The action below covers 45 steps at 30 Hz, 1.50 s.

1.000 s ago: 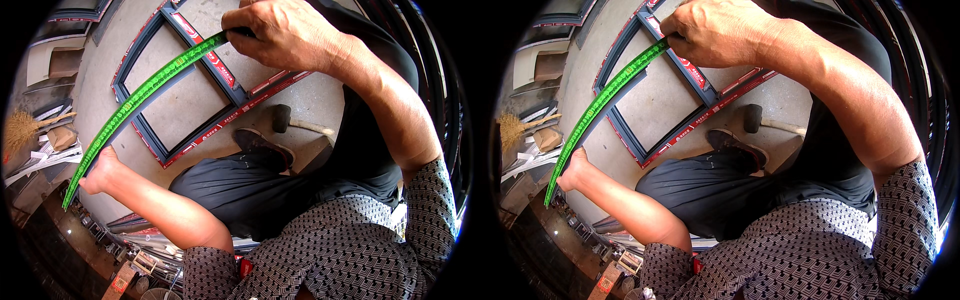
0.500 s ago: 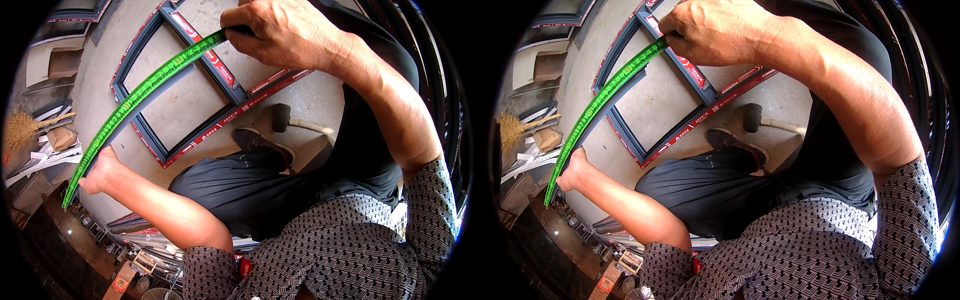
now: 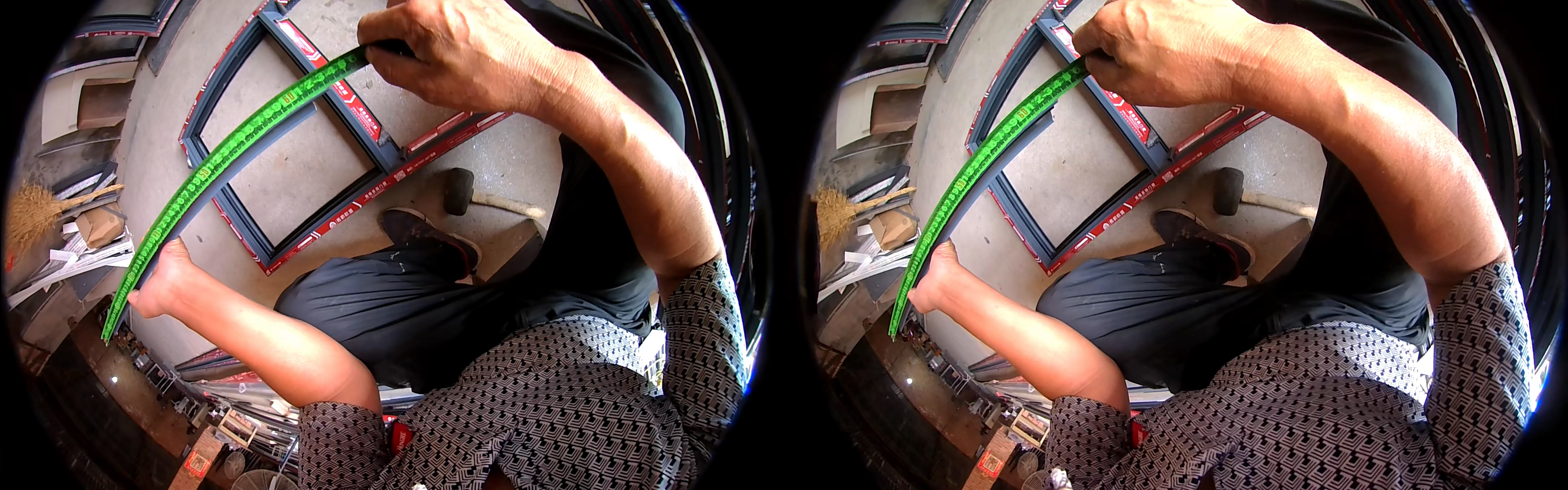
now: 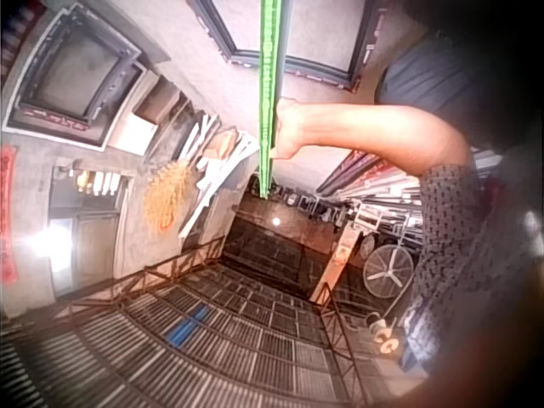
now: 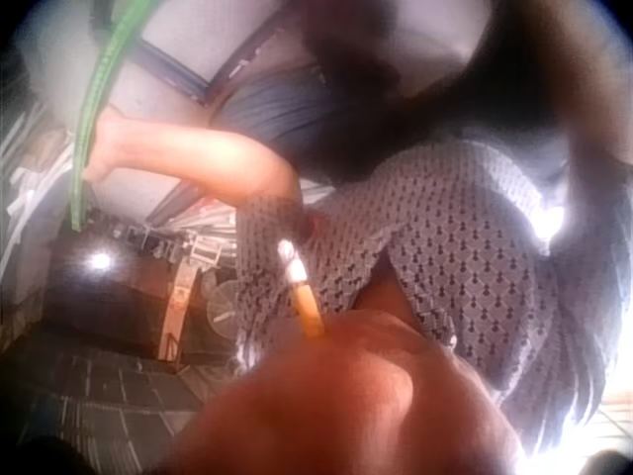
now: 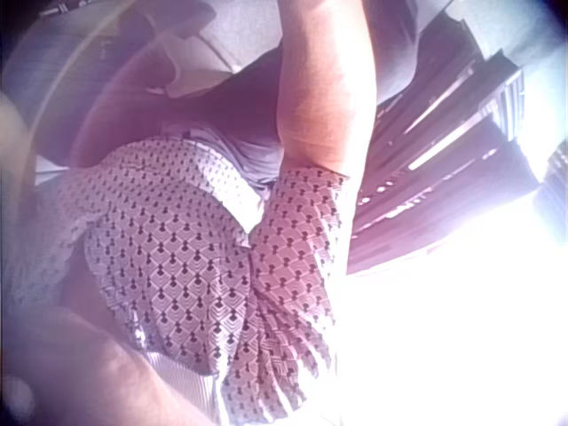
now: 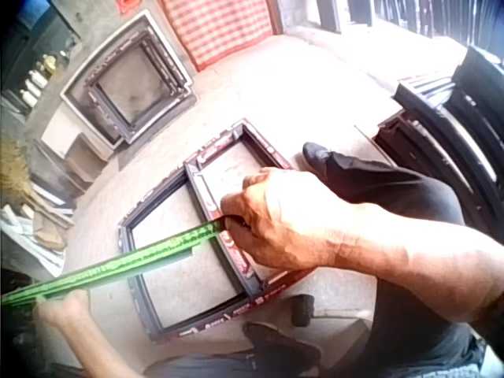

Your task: The person assembles a window frame on the floor by fitting profile pieces together. They use a rubber mallet to tap joints into place, measure a profile with a tape measure, and insert a rubber seal into the frame.

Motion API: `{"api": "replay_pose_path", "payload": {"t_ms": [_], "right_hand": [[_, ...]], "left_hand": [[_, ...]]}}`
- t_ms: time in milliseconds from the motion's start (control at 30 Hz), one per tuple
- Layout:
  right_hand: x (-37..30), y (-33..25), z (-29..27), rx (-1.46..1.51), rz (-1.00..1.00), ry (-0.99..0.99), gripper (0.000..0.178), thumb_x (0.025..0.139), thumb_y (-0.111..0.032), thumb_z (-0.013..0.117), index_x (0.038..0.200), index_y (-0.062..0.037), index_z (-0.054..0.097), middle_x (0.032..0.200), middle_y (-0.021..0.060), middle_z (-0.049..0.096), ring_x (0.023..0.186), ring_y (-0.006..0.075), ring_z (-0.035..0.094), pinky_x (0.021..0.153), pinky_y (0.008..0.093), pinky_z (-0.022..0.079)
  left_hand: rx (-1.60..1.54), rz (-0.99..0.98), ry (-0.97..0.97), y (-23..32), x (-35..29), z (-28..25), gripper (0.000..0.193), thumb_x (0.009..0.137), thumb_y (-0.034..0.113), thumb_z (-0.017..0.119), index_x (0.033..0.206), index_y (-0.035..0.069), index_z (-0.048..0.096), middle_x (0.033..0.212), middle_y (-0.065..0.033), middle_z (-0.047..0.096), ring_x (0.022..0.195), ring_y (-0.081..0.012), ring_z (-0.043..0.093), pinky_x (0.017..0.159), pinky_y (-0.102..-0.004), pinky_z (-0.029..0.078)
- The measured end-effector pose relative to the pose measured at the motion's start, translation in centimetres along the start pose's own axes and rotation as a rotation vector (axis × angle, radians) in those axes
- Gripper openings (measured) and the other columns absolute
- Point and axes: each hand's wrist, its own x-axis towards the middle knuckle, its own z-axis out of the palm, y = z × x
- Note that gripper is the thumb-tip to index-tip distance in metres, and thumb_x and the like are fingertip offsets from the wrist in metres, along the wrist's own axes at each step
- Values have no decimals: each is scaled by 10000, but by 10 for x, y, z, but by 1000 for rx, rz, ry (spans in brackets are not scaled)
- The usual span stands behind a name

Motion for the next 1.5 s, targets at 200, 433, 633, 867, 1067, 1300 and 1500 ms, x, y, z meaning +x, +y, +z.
{"api": "replay_pose_path", "payload": {"t_ms": [200, 433, 633, 867, 1067, 1300, 1500], "right_hand": [[-1, 4, 2, 27, -26, 26, 250, 981, -230, 606, 1009, -15, 731, 849, 198, 719, 871, 363, 720, 794, 440, 597], [2, -2, -4, 42, 8, -24, 251, 981, -228, 604, 1014, -13, 730, 855, 199, 720, 877, 363, 722, 799, 443, 599], [2, -1, -5, 46, 7, -26, 253, 981, -224, 603, 1029, -12, 732, 861, 200, 722, 886, 361, 722, 805, 443, 600], [0, 3, 2, 12, -9, 17, 257, 985, -227, 598, 1040, -15, 732, 863, 196, 722, 897, 360, 721, 806, 443, 601], [1, 0, -3, 34, 22, -28, 259, 986, -230, 597, 1044, -17, 733, 871, 198, 721, 903, 359, 721, 808, 440, 601], [1, -2, -7, 41, 24, -34, 246, 982, -229, 599, 1005, -15, 720, 856, 202, 712, 886, 364, 717, 801, 447, 599], [1, 0, -2, 25, 24, -24, 246, 981, -227, 597, 977, -8, 710, 845, 209, 703, 877, 376, 713, 797, 453, 597]], "left_hand": [[-10, -13, -15, 1, 2, -1, 701, 1066, 511, 300, 1577, 34, 359, 1604, -189, 384, 1375, -465, 444, 913, -766, 446], [-20, -5, 0, 3, 2, 0, 694, 1064, 505, 307, 1576, 40, 365, 1603, -184, 390, 1378, -468, 443, 918, -769, 441], [-26, -7, 13, 2, 1, 2, 693, 1064, 506, 315, 1577, 43, 367, 1608, -180, 387, 1384, -467, 439, 929, -771, 435], [40, 9, 29, -2, -11, 8, 557, 1062, 502, 329, 1294, 16, 472, 1201, -193, 500, 993, -356, 548, 700, -589, 486], [29, 8, 50, -1, -9, 8, 511, 1053, 472, 341, 1229, 15, 487, 1135, -193, 515, 934, -348, 562, 672, -576, 488], [37, 10, 43, 0, -6, 6, 504, 1055, 463, 344, 1218, 6, 480, 1101, -194, 507, 904, -349, 558, 659, -572, 485], [24, 16, 46, -2, -7, 6, 511, 1060, 471, 339, 1205, 0, 471, 1103, -199, 498, 907, -349, 549, 668, -571, 485]]}}
